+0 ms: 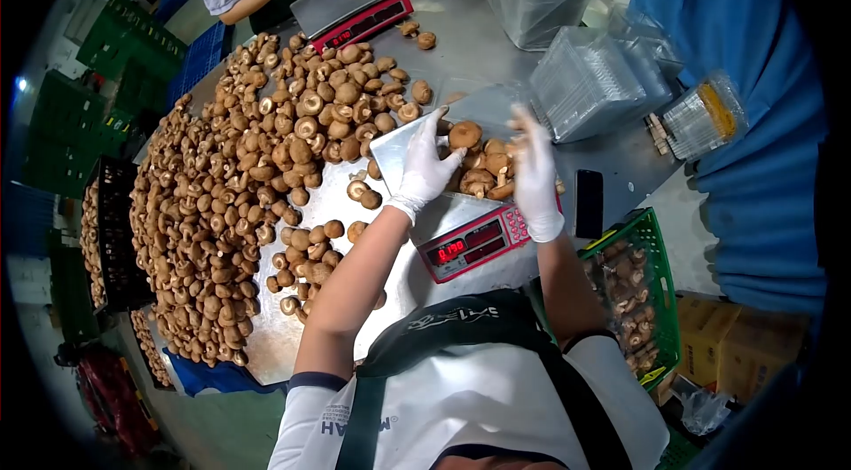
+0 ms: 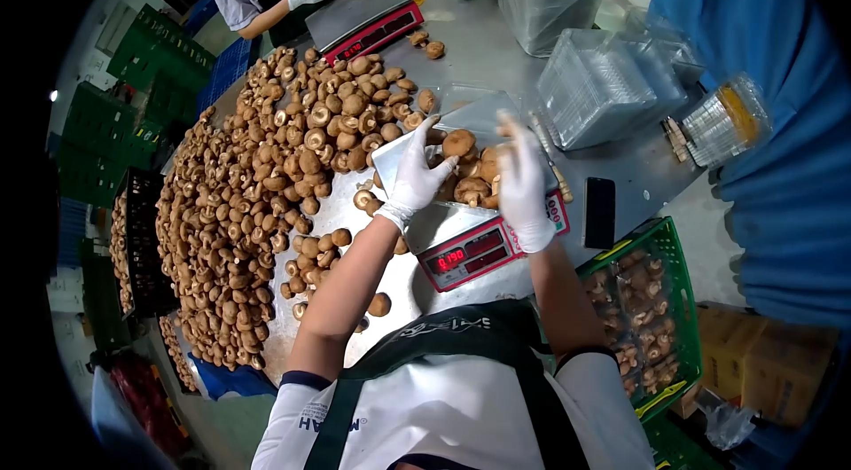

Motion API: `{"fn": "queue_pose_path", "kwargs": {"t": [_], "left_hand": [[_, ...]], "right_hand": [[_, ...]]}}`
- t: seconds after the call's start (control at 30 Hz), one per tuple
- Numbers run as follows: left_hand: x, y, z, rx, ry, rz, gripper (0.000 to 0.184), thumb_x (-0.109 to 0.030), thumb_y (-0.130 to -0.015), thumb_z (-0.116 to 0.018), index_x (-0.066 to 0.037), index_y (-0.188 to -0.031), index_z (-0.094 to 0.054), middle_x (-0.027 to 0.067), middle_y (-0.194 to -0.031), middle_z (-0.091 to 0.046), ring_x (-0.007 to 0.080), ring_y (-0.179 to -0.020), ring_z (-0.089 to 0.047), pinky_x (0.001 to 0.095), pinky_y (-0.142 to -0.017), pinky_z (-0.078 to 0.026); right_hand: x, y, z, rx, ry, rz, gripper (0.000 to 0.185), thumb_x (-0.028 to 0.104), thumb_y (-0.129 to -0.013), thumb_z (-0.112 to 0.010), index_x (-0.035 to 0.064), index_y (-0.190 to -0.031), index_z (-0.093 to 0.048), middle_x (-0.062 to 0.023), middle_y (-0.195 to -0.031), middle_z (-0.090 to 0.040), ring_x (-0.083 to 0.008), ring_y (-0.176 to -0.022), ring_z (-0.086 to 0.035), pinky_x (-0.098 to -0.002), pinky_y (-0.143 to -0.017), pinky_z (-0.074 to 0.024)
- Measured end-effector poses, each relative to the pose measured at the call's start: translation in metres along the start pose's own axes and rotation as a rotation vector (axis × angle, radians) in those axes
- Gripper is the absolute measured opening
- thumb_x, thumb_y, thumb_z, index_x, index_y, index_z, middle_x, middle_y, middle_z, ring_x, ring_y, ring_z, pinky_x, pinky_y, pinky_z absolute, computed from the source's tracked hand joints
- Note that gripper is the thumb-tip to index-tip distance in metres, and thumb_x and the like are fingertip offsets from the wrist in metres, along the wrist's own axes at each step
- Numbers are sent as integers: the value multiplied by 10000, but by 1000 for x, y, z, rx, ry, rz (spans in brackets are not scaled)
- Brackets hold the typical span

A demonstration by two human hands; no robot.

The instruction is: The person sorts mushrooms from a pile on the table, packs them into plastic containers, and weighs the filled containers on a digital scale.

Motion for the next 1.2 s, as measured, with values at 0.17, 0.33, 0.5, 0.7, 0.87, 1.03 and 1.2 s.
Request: {"fn": "queue_pose_path", "kwargs": {"t": [0.17,0.33,0.5,0.7,0.87,1.03,1.2], "left_hand": [[-3,9,10,-82,-30,-180,562,-15,-782,-654,-41,-1325,-511,205,-1218,-564,382,-1154,-539,414,-1012,-432],[-2,13,17,-95,-70,-204,460,-55,-827,-606,-78,-1285,-568,173,-1278,-558,364,-1210,-513,423,-1050,-394],[-9,5,8,48,-320,-245,516,-138,-833,-637,-139,-1341,-544,152,-1391,-506,339,-1284,-459,474,-1137,-281],[-4,11,7,-50,-292,-165,486,-195,-810,-692,-141,-1278,-572,154,-1213,-545,345,-1219,-483,468,-1128,-282],[-4,15,11,-79,-345,-166,472,-182,-787,-717,-114,-1236,-585,140,-1171,-548,340,-1117,-501,447,-1037,-349],[-6,23,16,-100,-294,-213,502,-195,-800,-692,-151,-1287,-576,152,-1288,-525,348,-1248,-451,480,-1108,-289],[-14,31,4,157,-557,-299,509,-322,-843,-648,-255,-1342,-573,151,-1469,-419,370,-1409,-316,575,-1171,-148]], "right_hand": [[-10,1,-25,302,193,82,374,99,-942,-532,26,-1307,-571,-166,-1250,-598,-319,-1187,-545,-395,-1034,-409],[-5,-19,20,228,228,-11,311,-11,-969,-474,-21,-1256,-594,-163,-1171,-652,-245,-1102,-635,-317,-965,-474],[-19,-9,19,508,769,-36,386,206,-813,-696,141,-1192,-658,-73,-995,-660,-293,-992,-588,-413,-903,-464],[-22,-12,27,509,545,13,286,109,-824,-674,71,-1108,-683,-103,-998,-667,-291,-956,-614,-390,-872,-485],[-20,-12,36,448,220,-167,191,3,-824,-633,8,-1009,-678,-113,-957,-661,-235,-853,-649,-323,-784,-512],[-8,0,31,492,525,-2,282,24,-812,-639,58,-1090,-671,-100,-1043,-648,-259,-943,-633,-349,-835,-503],[-29,-3,27,577,187,-398,222,50,-852,-645,37,-1071,-677,-108,-977,-687,-180,-842,-647,-304,-785,-511]]}}
Point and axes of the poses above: each hand's wrist, its own y-axis away from the middle knuckle, its own z-axis out of the back of the hand, x = y × z, the point moved 2 cm from there along -y, towards the middle knuckle
